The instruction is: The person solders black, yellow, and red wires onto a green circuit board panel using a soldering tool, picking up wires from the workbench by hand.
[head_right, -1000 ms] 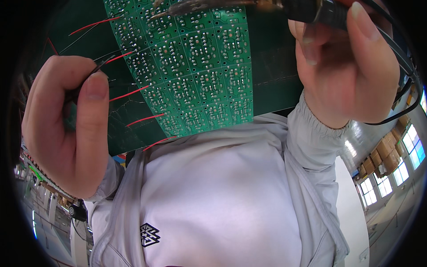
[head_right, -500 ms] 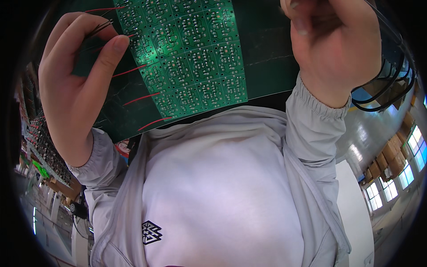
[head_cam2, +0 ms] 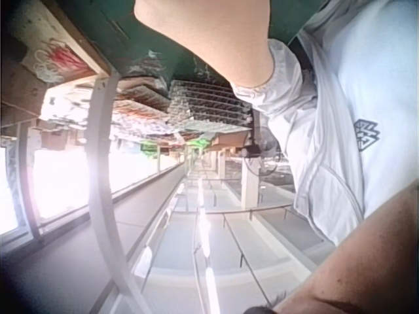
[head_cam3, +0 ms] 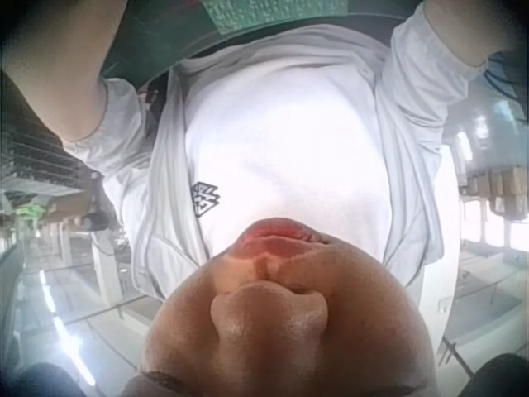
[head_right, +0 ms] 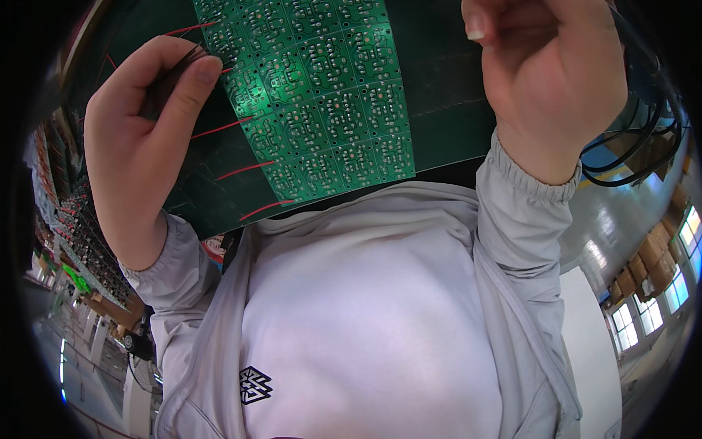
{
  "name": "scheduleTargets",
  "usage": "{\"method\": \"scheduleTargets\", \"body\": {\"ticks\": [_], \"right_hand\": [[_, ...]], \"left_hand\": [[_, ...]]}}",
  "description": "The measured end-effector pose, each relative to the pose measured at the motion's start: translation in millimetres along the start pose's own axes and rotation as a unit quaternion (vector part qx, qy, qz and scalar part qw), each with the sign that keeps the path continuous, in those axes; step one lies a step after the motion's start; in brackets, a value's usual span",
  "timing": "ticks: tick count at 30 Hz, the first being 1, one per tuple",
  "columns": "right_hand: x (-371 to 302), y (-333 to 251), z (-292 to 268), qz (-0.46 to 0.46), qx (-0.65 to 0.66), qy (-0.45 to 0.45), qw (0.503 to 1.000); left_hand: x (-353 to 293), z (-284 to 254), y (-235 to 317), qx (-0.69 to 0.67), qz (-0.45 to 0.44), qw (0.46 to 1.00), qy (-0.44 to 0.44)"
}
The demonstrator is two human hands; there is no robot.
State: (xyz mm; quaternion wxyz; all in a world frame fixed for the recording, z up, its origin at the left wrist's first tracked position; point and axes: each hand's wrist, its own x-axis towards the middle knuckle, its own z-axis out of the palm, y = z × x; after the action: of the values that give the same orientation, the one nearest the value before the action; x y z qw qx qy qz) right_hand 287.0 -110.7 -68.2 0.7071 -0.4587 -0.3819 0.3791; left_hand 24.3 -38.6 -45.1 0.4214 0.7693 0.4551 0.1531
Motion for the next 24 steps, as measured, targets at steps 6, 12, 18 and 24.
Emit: {"method": "scheduleTargets", "body": {"ticks": [6, 12, 18, 24], "right_hand": [[-5.3, -1.6, -32.0, 0.070, 0.081, -0.169, 0.980], [-12.4, -2.5, -6.2, 0.050, -0.047, -0.220, 0.973], [-13.8, -0.6, -5.7, 0.067, -0.051, -0.217, 0.972], [-12.9, -4.8, -5.7, 0.076, -0.058, -0.224, 0.970]], "left_hand": [[0.1, -1.7, 4.4, 0.025, 0.022, 0.999, -0.014], [-8.7, 8.9, 1.3, -0.076, 0.087, 0.992, 0.056], [-15.3, 21.7, 0.6, -0.118, 0.042, 0.989, 0.083], [-6.2, 4.1, 9.3, -0.029, -0.023, 0.999, -0.006]]}}
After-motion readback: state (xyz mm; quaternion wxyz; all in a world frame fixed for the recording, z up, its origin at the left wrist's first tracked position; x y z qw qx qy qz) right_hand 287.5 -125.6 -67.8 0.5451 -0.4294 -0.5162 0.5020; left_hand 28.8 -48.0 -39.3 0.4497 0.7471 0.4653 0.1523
